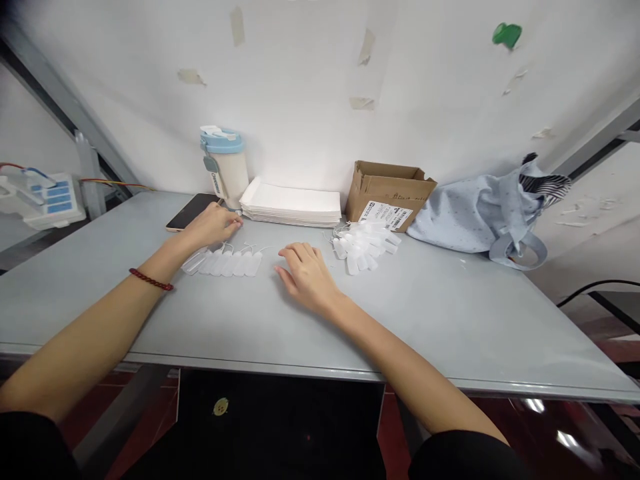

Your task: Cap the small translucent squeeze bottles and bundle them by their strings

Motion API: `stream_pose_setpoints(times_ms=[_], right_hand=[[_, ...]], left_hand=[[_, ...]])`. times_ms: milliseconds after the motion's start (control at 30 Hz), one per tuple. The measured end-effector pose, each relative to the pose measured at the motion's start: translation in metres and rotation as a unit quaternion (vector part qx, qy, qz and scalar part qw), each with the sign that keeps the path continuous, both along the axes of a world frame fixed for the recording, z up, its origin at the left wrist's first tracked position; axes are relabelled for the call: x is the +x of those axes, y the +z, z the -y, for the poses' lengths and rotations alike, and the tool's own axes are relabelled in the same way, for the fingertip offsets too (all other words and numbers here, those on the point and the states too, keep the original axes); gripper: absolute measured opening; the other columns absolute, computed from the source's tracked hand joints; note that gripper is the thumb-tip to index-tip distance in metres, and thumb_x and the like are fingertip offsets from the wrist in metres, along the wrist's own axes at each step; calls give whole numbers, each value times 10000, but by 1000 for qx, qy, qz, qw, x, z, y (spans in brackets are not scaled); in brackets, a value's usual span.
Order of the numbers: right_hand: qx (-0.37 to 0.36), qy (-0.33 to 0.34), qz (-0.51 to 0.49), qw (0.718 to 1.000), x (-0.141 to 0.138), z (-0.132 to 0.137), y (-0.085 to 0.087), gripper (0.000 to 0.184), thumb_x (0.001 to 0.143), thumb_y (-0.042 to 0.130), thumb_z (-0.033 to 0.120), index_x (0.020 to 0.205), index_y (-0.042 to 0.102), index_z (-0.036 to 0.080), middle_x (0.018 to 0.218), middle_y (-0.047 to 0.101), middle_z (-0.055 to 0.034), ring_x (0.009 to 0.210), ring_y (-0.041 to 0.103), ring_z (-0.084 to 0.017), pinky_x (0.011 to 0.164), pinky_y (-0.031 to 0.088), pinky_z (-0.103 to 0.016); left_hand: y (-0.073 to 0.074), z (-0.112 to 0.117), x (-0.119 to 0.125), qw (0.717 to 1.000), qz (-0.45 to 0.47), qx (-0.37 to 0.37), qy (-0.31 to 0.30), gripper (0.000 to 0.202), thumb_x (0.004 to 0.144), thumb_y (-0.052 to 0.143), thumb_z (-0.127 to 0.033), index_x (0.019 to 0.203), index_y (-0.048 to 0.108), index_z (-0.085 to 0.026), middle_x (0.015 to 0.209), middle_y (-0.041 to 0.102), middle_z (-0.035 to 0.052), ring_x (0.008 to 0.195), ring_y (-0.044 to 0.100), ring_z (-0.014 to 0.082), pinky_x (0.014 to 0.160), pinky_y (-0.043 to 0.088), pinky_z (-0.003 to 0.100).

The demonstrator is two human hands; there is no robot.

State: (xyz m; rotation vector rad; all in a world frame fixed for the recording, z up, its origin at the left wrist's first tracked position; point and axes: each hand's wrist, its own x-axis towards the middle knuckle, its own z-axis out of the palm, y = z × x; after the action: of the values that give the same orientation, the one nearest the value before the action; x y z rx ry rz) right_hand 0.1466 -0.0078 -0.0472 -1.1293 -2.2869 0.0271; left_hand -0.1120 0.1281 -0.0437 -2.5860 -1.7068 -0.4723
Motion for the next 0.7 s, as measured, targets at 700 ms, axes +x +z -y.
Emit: stream_pose_setpoints(times_ms=[700], right_hand=[[-167,-13,29,985,-42,-29,-6,486,786,660,437,1125,538,111,1128,539,-155,1063,507,-288,907,441,-446]], left_hand=[[18,24,24,987,151,-54,-6,317,805,532,-279,1035,696,-135,976,706,107,982,620,263,898,447,364]])
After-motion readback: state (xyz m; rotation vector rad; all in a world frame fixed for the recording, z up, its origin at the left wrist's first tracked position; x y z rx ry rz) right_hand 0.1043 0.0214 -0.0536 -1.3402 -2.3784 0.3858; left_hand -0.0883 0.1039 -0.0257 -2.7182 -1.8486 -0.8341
